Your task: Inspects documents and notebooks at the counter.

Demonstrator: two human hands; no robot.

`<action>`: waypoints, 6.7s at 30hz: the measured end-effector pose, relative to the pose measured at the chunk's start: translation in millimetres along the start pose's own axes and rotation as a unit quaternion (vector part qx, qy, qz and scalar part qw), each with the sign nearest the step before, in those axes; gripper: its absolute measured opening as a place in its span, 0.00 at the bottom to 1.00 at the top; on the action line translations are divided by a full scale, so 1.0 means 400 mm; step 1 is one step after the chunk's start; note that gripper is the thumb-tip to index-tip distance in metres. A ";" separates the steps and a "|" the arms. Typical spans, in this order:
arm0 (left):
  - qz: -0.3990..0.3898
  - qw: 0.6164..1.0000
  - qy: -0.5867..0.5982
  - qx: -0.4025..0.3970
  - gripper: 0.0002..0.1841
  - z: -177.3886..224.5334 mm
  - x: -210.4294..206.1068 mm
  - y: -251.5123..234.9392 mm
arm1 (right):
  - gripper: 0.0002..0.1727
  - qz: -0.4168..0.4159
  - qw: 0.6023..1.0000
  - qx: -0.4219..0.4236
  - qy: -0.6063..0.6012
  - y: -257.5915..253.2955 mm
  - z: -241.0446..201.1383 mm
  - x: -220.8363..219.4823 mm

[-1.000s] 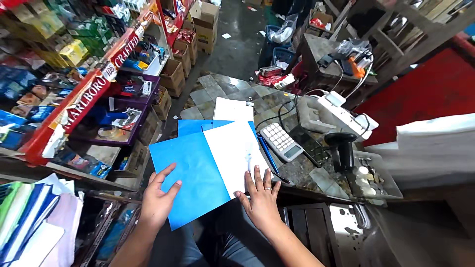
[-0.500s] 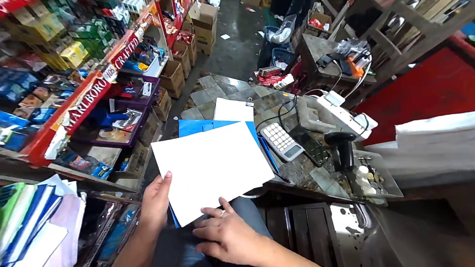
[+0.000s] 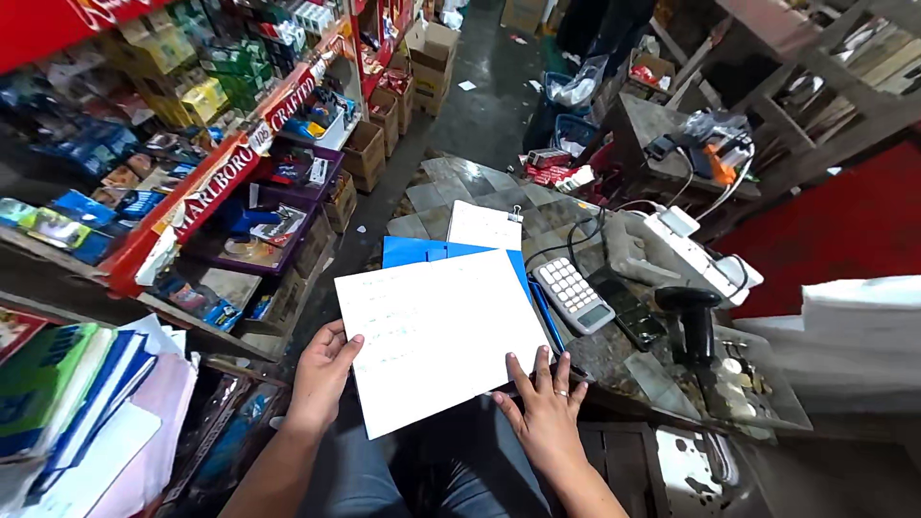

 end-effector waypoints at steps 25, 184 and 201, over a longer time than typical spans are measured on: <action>-0.032 0.999 -0.005 0.006 0.26 0.025 0.026 -0.017 | 0.53 0.014 0.999 0.036 -0.008 -0.004 -0.039 0.001; -0.201 0.977 -0.075 -0.007 0.25 0.005 0.088 0.141 | 0.44 0.003 0.997 0.034 0.070 0.005 -0.025 -0.005; -0.180 0.981 -0.065 0.023 0.22 -0.010 0.091 0.111 | 0.34 -0.088 0.950 0.292 -0.073 0.095 -0.215 0.025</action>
Point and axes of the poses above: each hand's wrist, its own y-axis away from the middle knuckle, its own x-axis out of the back of the hand, z = x × y, the point moved 2 cm from there along -y, towards the middle knuckle, and after that the axes turned 11 degrees about -x, right-handed, at the moved point
